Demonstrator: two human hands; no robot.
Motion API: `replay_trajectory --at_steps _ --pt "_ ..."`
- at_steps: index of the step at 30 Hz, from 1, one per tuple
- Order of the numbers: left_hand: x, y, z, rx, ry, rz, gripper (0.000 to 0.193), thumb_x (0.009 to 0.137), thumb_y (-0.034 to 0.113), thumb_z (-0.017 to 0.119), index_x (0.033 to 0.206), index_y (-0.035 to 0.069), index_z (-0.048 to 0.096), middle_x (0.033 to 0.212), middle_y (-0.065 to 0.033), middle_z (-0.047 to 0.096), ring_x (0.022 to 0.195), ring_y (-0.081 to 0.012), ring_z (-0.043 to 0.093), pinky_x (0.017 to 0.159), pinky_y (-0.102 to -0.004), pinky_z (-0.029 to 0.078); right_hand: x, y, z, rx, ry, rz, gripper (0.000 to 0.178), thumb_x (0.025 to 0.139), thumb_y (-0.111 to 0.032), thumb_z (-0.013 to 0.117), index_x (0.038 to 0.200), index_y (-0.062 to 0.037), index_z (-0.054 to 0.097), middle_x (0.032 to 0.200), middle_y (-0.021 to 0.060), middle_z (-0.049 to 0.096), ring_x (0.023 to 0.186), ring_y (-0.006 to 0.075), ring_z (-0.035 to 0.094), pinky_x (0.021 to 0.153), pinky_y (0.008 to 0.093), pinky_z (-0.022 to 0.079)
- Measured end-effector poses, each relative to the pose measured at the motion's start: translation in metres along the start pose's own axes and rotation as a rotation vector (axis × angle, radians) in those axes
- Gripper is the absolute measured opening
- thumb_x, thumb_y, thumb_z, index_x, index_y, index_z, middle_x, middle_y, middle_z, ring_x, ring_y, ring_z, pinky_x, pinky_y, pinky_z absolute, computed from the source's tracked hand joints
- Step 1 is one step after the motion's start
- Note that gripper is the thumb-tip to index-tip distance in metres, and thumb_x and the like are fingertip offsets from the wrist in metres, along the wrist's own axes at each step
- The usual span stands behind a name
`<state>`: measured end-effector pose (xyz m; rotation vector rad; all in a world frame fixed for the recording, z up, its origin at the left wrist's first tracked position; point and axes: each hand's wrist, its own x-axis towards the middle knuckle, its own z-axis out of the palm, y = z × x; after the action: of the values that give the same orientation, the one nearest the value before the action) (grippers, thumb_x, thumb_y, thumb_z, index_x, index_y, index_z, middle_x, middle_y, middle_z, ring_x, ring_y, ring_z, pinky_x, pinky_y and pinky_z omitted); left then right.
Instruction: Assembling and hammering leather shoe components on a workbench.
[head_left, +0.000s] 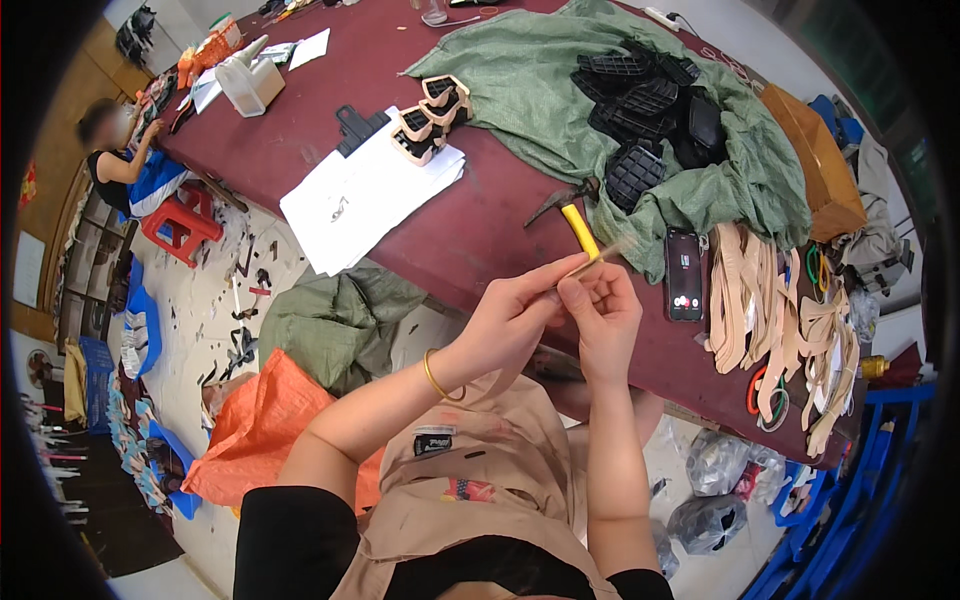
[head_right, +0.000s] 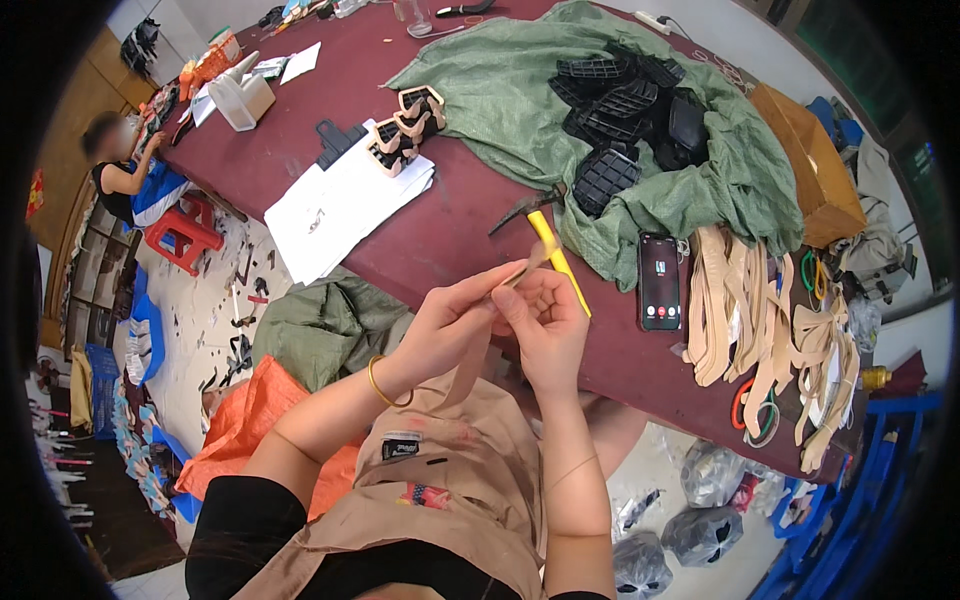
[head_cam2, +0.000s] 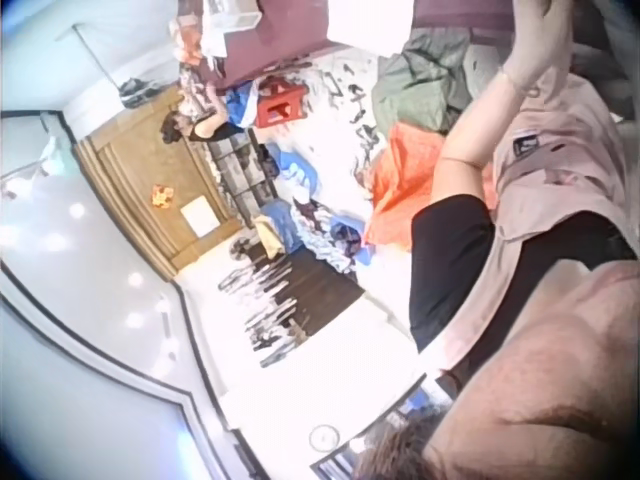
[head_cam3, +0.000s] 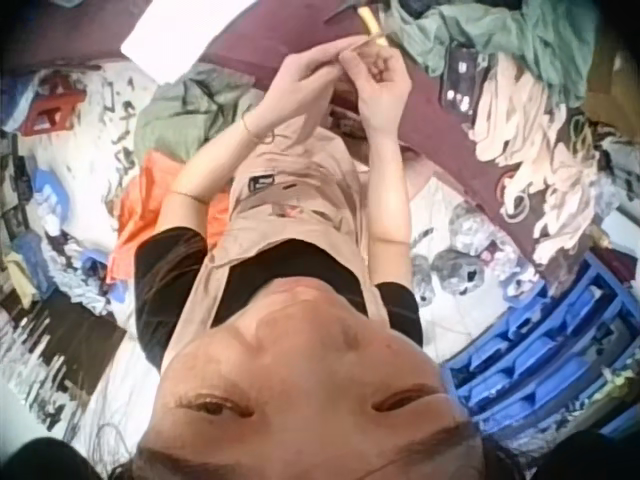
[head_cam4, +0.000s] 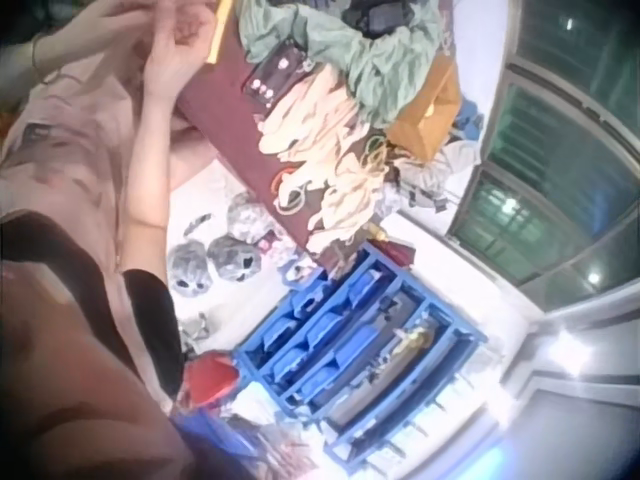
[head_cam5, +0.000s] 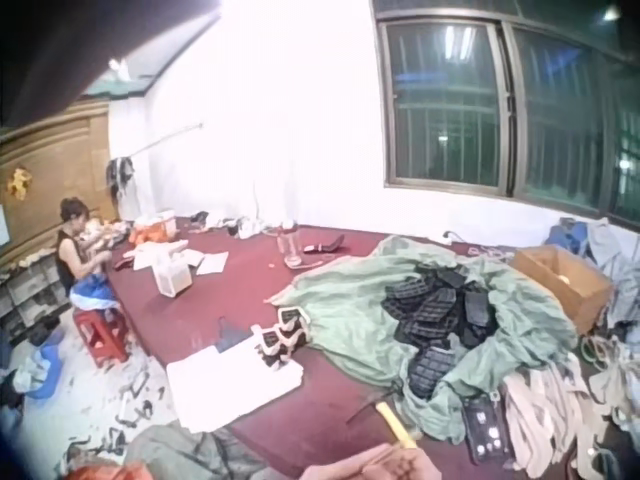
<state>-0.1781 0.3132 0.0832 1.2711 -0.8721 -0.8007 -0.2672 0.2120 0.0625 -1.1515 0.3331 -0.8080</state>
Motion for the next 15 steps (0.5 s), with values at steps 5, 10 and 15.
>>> replay_trajectory --at_steps 5,10,15 --pt "-0.01 0.007 0.002 -0.511 -0.034 -0.076 0.04 0.093 0.002 0.047 0.133 0.001 0.046 0.119 -0.0055 0.058 0.1 -0.0107 0.056 0.085 -0.0261 0.047 -0.004 -0.014 0.002 -0.098 -0.102 -0.03 0.014 0.084 -0.002 0.066 0.092 0.0021 0.056 0.082 0.0061 0.063 0.07 0.0102 0.061 0.061 0.0211 0.05" --pt "-0.02 -0.009 -0.003 -0.509 0.216 -0.178 0.034 0.094 0.01 0.046 0.125 -0.003 0.05 0.116 -0.0102 0.059 0.104 -0.0171 0.058 0.089 -0.0302 0.048 -0.023 0.009 0.001 -0.586 -0.197 -0.23 0.013 0.088 -0.008 0.057 0.095 0.0026 0.052 0.084 0.0112 0.059 0.072 0.0204 0.061 0.061 0.0322 0.047" --pt "-0.009 -0.034 -0.08 -0.666 0.856 -0.049 0.022 0.1 0.027 0.041 0.114 0.012 0.046 0.078 -0.003 0.055 0.053 -0.0065 0.043 0.049 -0.0221 0.04 -0.077 -0.009 -0.038 -0.026 0.146 0.045 0.035 0.088 -0.028 0.05 0.104 0.0028 0.053 0.108 0.0211 0.059 0.107 0.0363 0.055 0.104 0.0496 0.034"
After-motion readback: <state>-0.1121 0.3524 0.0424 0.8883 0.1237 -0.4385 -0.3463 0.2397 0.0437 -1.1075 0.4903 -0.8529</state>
